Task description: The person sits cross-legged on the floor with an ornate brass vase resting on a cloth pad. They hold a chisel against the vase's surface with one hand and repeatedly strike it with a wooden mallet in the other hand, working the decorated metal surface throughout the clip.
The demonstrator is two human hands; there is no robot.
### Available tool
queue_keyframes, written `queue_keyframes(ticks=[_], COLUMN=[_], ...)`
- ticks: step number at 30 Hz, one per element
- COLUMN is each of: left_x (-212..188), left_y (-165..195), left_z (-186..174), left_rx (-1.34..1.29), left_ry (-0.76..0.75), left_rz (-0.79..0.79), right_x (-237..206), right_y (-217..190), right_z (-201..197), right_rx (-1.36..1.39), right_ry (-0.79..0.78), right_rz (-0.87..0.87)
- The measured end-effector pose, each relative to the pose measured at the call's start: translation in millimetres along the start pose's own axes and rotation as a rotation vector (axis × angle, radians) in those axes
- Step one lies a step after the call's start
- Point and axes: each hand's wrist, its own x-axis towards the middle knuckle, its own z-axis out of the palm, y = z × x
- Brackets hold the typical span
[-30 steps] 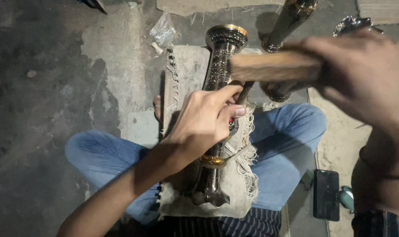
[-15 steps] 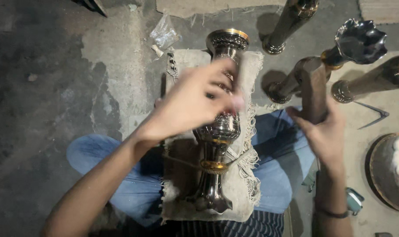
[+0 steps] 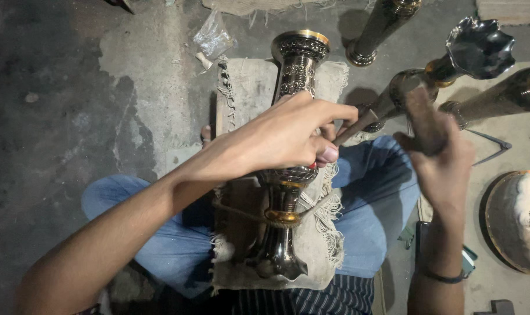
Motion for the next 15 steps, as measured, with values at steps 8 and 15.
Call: queue_keyframes(ticks=[8, 15], left_x=[-6, -26], left_y=[0, 4], left_z=[2, 11], left_rx=[-0.054, -0.119], left_ry=[0.07, 0.297], left_rz=[0.08, 0.184], right_x=[40, 63], right_y=[-60, -75], right_z=[-4, -17], right_rx=[-0.098, -0.294], right_ry=[-0.246, -0.323], right_rz=[-0.164, -0.332])
